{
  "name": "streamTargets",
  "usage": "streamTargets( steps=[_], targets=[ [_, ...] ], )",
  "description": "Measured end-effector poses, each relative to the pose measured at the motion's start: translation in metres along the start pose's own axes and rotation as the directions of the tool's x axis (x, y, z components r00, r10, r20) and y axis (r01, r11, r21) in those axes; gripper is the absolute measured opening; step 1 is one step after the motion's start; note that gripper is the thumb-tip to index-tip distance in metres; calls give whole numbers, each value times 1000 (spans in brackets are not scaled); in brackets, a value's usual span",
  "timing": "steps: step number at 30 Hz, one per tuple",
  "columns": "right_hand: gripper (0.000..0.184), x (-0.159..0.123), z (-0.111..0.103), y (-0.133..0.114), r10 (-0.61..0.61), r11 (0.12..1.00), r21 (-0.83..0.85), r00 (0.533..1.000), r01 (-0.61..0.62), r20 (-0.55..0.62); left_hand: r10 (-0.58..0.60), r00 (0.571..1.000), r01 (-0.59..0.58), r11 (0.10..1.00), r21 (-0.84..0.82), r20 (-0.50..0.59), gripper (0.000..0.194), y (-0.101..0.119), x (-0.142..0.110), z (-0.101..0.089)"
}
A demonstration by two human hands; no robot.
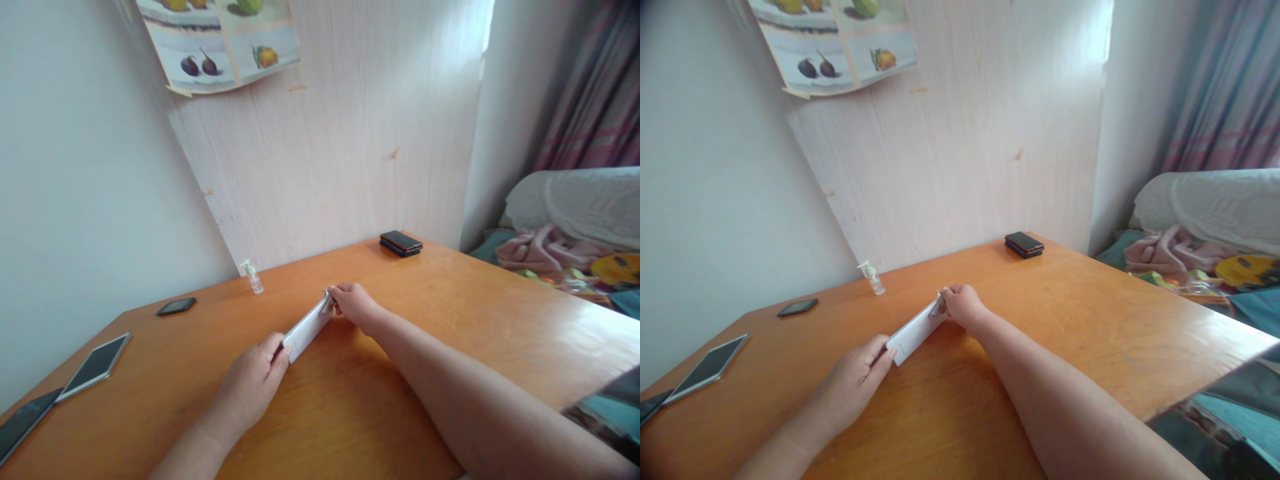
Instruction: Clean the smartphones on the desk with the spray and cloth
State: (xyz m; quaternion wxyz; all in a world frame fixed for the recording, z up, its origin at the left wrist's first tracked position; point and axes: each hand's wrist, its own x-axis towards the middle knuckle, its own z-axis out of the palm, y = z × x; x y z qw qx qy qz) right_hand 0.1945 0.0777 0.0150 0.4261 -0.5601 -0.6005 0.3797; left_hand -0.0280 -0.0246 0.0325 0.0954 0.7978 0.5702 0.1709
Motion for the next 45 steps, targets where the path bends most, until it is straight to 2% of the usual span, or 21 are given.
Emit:
streamTargets(
  steps=[3,7,11,14,16,19,23,29,32,35,37,40,42,45],
  targets=[
    [37,0,5,4,64,989,130,995,-73,75,-8,1000,8,999,-36,-5,29,-4,0,2],
    [38,-3,6,2,38,963,258,986,-80,164,-26,999,23,997,-73,-34,29,-9,1,3],
    [39,-8,1,-7,-67,943,334,979,-1,192,-45,996,39,995,-88,-73,29,-11,3,2],
    [36,-14,0,-15,-196,929,347,965,127,172,-75,992,68,995,-68,-106,29,-11,4,2],
    [36,-18,1,-20,-268,930,296,953,217,143,-88,990,82,995,-53,-111,29,-11,4,3],
    [36,-26,2,-25,-342,934,134,936,331,77,-81,990,77,996,-39,-115,29,-11,4,4],
    [29,-40,3,-32,-482,874,-58,876,483,33,-20,989,21,1000,5,-144,29,-7,2,1],
    [23,-73,15,-45,-592,763,-200,789,614,163,136,948,-109,988,108,-287,25,9,-2,-7],
    [29,-85,22,-47,-630,719,-211,749,663,207,143,933,-126,989,73,-330,22,11,-5,-6],
    [36,-85,25,-45,-658,696,-176,717,696,231,122,932,-134,991,-10,-341,23,9,-6,-4],
    [37,-78,24,-41,-658,718,-131,728,684,194,113,934,-137,989,-47,-338,24,9,-6,-4],
    [33,-64,20,-35,-611,784,-62,785,618,108,102,936,-131,989,-64,-336,26,11,-5,-6],
    [34,-60,19,-35,-579,811,-37,810,583,92,99,936,-127,990,-63,-338,27,11,-4,-7],
    [30,-69,21,-40,-586,807,5,800,590,129,119,936,-145,988,-53,-331,24,9,-4,-6]
  ],
)
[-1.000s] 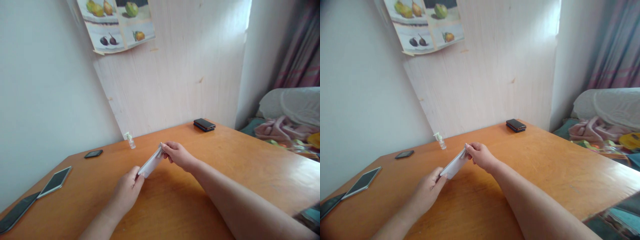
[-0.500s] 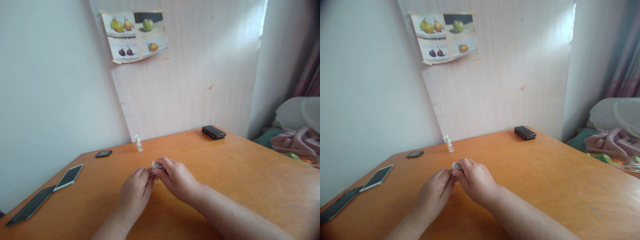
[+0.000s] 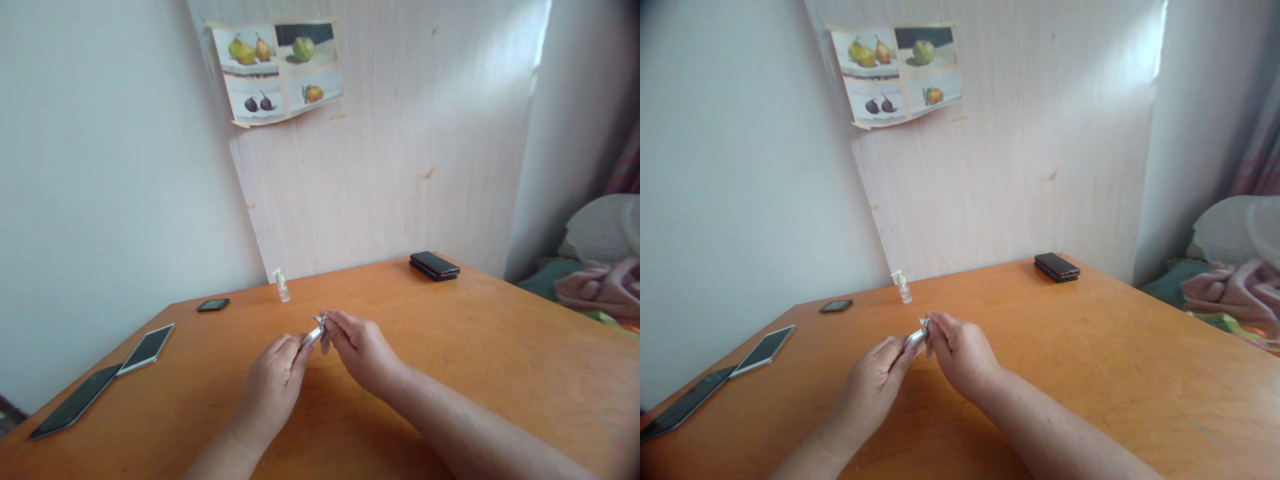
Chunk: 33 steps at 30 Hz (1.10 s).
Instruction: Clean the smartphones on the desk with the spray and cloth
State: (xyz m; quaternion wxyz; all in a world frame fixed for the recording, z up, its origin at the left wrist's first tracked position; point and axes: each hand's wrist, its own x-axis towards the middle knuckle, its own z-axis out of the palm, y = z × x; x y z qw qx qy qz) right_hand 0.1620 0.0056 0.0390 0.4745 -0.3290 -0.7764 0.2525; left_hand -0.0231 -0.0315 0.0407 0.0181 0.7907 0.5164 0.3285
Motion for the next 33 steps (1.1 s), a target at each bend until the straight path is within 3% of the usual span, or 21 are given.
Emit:
streamTargets(
  steps=[4,9,12,19,26,28,33],
  targets=[
    [28,-8,6,-15,-47,999,6,995,47,85,51,999,-51,999,13,1,24,-4,-2,2],
    [38,4,-2,9,119,984,-120,989,-128,-86,37,999,-38,999,26,9,23,0,-1,1],
    [40,8,-6,17,168,965,-183,979,-188,-119,22,1000,-23,999,32,11,25,4,0,-1],
    [30,-9,4,-18,8,976,-218,999,4,54,82,996,-83,996,35,26,25,-2,-2,1],
    [38,8,-9,21,191,922,-316,972,-225,-135,49,999,-49,999,10,-20,22,-1,-1,2],
    [36,6,-7,19,165,934,-298,978,-196,-124,40,999,-39,999,11,-17,21,0,-1,1],
    [29,-12,6,-18,-39,968,-245,999,44,28,89,996,-89,996,9,10,23,-3,-3,1]
  ],
)
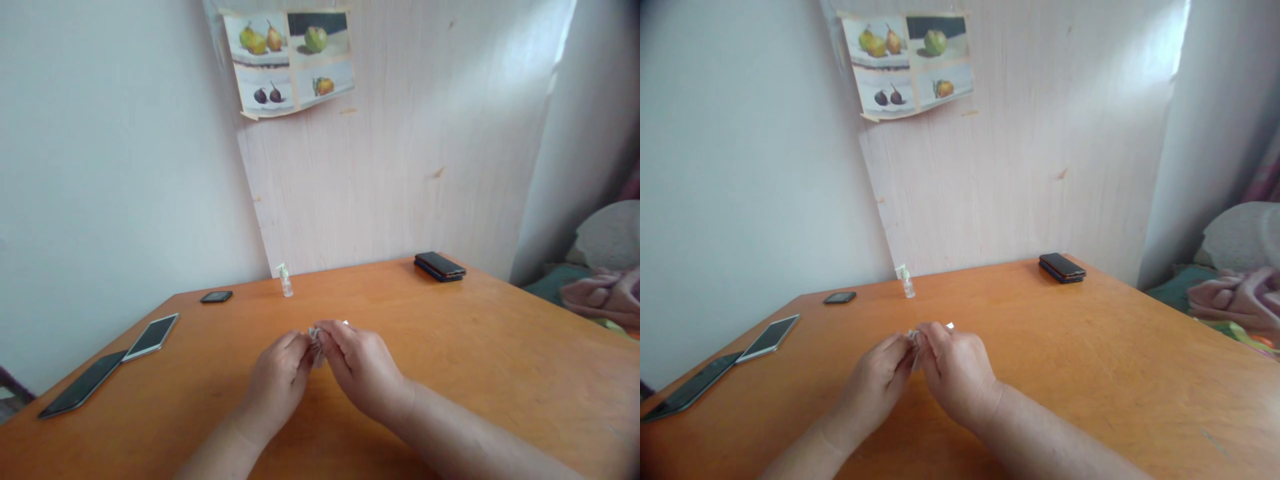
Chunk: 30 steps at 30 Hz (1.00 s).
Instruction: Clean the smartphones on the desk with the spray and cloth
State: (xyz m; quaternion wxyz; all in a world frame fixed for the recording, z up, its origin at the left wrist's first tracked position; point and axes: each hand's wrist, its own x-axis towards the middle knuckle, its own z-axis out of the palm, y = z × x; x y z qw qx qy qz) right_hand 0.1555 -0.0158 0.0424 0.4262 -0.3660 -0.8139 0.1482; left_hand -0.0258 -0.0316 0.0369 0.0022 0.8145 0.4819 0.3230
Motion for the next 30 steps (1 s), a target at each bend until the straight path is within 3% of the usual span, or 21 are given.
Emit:
streamTargets(
  steps=[2,7,9,15,17,22,24,26,30],
  targets=[
    [28,-1,-1,-4,-15,1000,-10,1000,15,16,13,1000,-13,1000,-7,2,24,0,0,1],
    [35,13,-6,25,216,974,-48,974,-219,-74,-26,999,26,1000,9,18,20,4,1,-1],
    [35,14,-7,30,241,967,-61,966,-247,-88,-33,999,33,999,17,12,21,5,1,-1],
    [30,1,-4,-6,41,997,-60,999,-40,24,7,1000,-7,1000,2,25,25,2,0,-1],
    [30,1,-4,-7,40,998,-48,999,-38,31,15,1000,-15,1000,1,20,26,1,-1,0],
    [36,14,-8,26,254,962,-82,965,-259,-69,-22,1000,22,999,30,4,23,3,1,-2],
    [36,16,-9,33,282,952,-102,955,-290,-89,-24,1000,24,999,46,-3,24,3,2,-2],
    [34,14,-9,27,249,960,-113,965,-258,-86,-17,1000,17,999,50,1,24,3,2,-3],
    [31,3,-6,0,79,991,-104,997,-79,0,3,1000,-3,1000,18,16,23,3,0,-2]
  ],
)
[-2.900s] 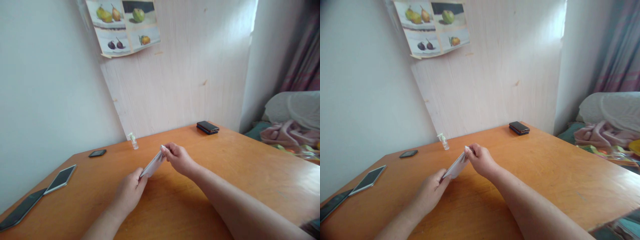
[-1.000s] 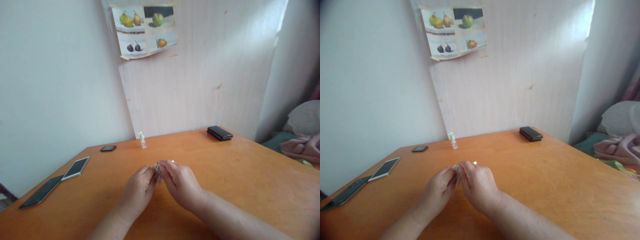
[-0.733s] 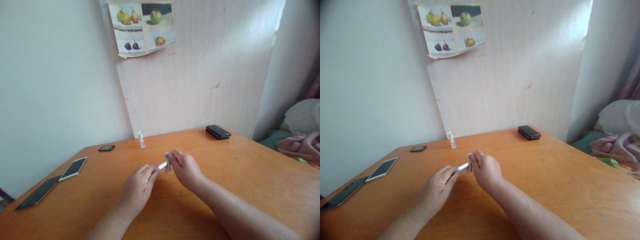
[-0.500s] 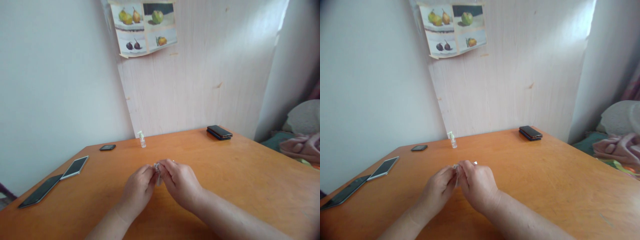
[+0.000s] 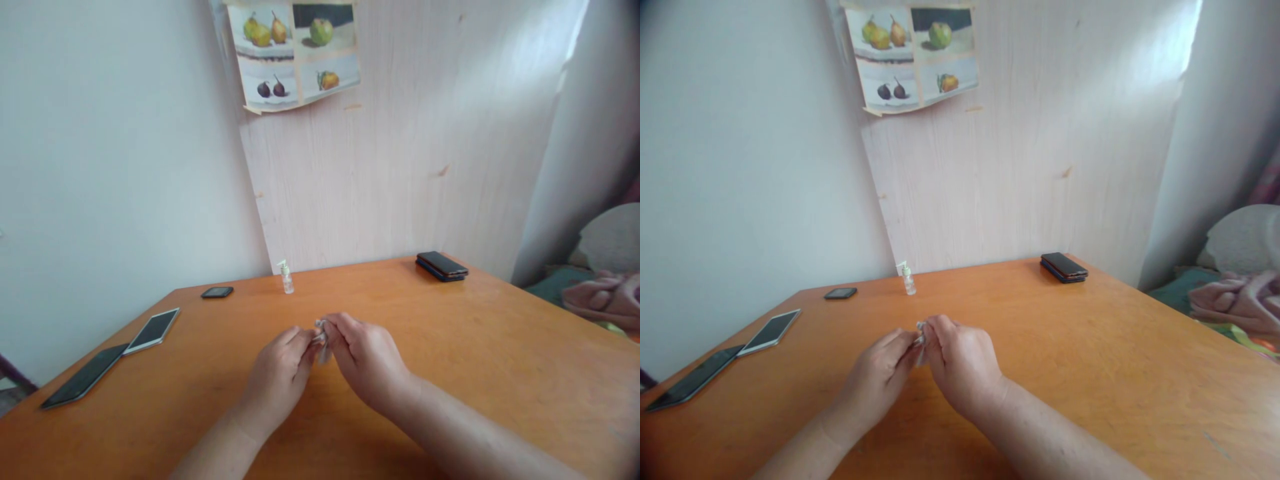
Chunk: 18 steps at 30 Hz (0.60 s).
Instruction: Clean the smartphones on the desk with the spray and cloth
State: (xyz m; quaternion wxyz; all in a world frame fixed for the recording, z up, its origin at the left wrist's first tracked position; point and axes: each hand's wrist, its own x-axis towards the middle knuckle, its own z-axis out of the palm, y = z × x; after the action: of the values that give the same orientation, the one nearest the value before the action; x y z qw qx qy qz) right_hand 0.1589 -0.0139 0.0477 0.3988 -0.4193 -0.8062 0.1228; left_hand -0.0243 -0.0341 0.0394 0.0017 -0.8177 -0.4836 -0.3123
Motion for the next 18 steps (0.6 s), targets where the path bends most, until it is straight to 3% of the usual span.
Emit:
streamTargets(
  steps=[2,7,9,15,18],
  targets=[
    [31,-1,0,-3,-25,1000,17,1000,24,14,-1,1000,1,1000,-13,8,24,0,-1,0],
    [36,15,1,27,182,981,72,982,-178,-47,-32,999,32,999,-12,2,23,2,1,-2],
    [36,16,1,32,205,978,57,977,-202,-58,-33,999,33,999,-6,-7,24,2,2,-3],
    [30,-2,-2,-5,-44,999,-9,999,44,16,11,1000,-11,1000,-24,8,24,-1,0,0],
    [31,-3,-3,-8,-42,999,-13,999,42,21,-2,1000,2,998,-55,10,24,1,0,-1]
  ],
)
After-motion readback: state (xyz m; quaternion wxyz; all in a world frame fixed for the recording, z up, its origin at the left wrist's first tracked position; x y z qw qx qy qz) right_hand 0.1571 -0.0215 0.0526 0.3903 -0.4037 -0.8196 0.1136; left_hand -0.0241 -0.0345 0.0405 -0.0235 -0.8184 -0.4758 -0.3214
